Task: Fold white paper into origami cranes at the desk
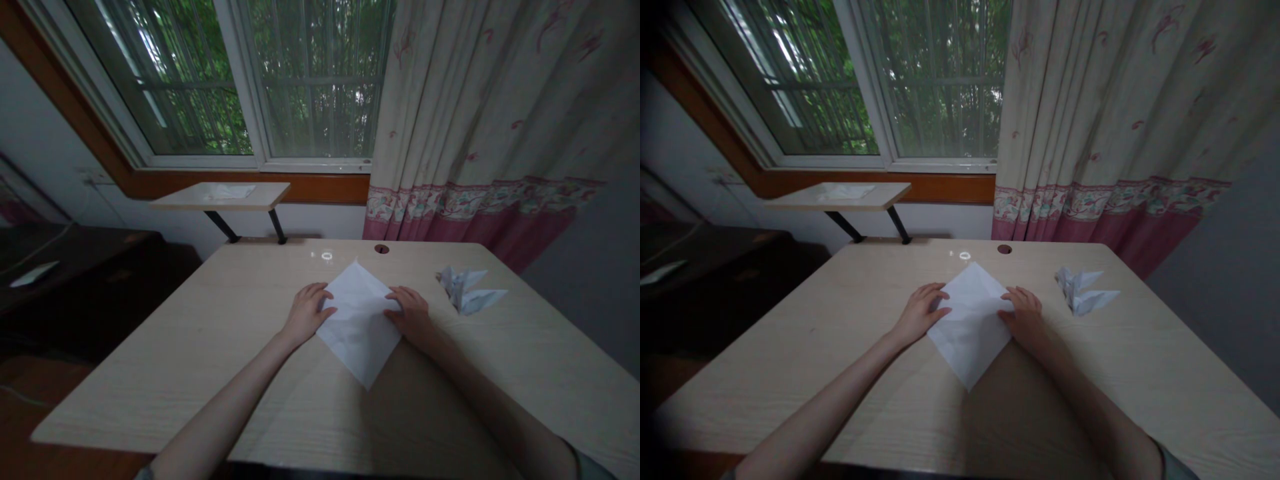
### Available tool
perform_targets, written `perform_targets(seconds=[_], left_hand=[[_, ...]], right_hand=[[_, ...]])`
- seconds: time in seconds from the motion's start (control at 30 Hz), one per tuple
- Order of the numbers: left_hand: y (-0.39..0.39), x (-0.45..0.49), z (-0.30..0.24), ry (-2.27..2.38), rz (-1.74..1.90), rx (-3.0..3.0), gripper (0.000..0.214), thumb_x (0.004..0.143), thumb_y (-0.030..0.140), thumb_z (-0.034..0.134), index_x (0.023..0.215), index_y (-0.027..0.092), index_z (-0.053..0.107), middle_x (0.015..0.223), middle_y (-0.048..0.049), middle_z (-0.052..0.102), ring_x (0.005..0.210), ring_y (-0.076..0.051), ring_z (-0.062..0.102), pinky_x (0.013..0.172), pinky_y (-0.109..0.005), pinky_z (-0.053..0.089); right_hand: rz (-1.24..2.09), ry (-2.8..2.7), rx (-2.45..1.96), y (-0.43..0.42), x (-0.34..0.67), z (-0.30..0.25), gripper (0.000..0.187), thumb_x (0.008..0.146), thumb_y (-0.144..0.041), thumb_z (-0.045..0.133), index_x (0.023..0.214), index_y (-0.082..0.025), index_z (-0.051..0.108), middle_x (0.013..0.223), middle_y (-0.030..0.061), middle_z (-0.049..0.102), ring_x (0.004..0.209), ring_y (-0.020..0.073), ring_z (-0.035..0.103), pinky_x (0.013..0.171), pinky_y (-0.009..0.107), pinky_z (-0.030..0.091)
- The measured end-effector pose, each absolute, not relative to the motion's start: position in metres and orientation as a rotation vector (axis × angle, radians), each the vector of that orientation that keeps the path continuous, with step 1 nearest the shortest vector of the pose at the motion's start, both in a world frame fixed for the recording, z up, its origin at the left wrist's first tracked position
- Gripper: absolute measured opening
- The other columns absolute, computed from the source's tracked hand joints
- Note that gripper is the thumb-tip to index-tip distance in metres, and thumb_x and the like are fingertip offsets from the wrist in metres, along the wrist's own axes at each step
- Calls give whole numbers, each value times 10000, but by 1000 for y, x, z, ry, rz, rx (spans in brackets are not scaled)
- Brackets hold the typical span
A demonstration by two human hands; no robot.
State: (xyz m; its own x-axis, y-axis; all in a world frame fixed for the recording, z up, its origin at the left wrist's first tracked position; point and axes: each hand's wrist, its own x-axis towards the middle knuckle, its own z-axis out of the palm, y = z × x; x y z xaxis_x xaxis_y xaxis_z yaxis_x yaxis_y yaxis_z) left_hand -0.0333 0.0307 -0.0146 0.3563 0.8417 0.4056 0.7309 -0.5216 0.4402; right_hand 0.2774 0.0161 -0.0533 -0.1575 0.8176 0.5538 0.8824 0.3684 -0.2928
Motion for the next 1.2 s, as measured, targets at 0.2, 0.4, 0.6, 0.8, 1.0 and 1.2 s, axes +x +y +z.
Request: perform_targets(seconds=[0.2,0.4,0.6,0.8,1.0,1.2], left_hand=[[31,-33,-13,1430,910,2457,278,851,307,761,1109,242,683,1278,-72,646,1227,-277,560,1073,-480,413],[28,-32,-11,1468,897,2454,297,855,294,756,1122,244,638,1288,-74,647,1240,-288,553,1100,-528,347],[26,-31,-6,1440,986,2442,437,814,266,768,1196,226,561,1228,-80,648,1175,-290,582,1066,-493,378],[24,-28,-5,1439,1073,2386,697,763,178,768,1367,212,423,1157,-73,656,1113,-280,610,1049,-485,381],[22,-28,0,1448,1030,2416,593,803,140,696,1345,232,475,1049,-37,667,1058,-258,617,1015,-450,384],[20,-27,3,1411,1039,2450,457,871,128,598,1310,230,527,975,-23,678,982,-231,625,986,-432,386]], right_hand=[[-191,-1970,-1431,17,277,-55,260,866,-316,647,1106,-234,699,1215,118,692,1156,316,582,1000,471,386],[-211,-1964,-1406,15,277,-49,296,837,-243,654,1130,-243,689,1170,103,702,1127,315,583,980,471,383],[-249,-1948,-1398,15,275,-48,327,854,-286,656,1178,-242,653,1191,103,686,1123,313,577,988,463,376],[-247,-1907,-1357,13,272,-43,314,943,-407,542,1186,-234,639,1144,100,687,1094,302,581,981,453,361],[-180,-1832,-1348,9,270,-33,304,1001,-418,424,1016,-248,676,1014,68,728,1021,269,612,994,428,327],[-131,-1751,-1333,4,267,-23,265,993,-378,435,1011,-240,660,977,60,738,986,259,639,987,432,322]])
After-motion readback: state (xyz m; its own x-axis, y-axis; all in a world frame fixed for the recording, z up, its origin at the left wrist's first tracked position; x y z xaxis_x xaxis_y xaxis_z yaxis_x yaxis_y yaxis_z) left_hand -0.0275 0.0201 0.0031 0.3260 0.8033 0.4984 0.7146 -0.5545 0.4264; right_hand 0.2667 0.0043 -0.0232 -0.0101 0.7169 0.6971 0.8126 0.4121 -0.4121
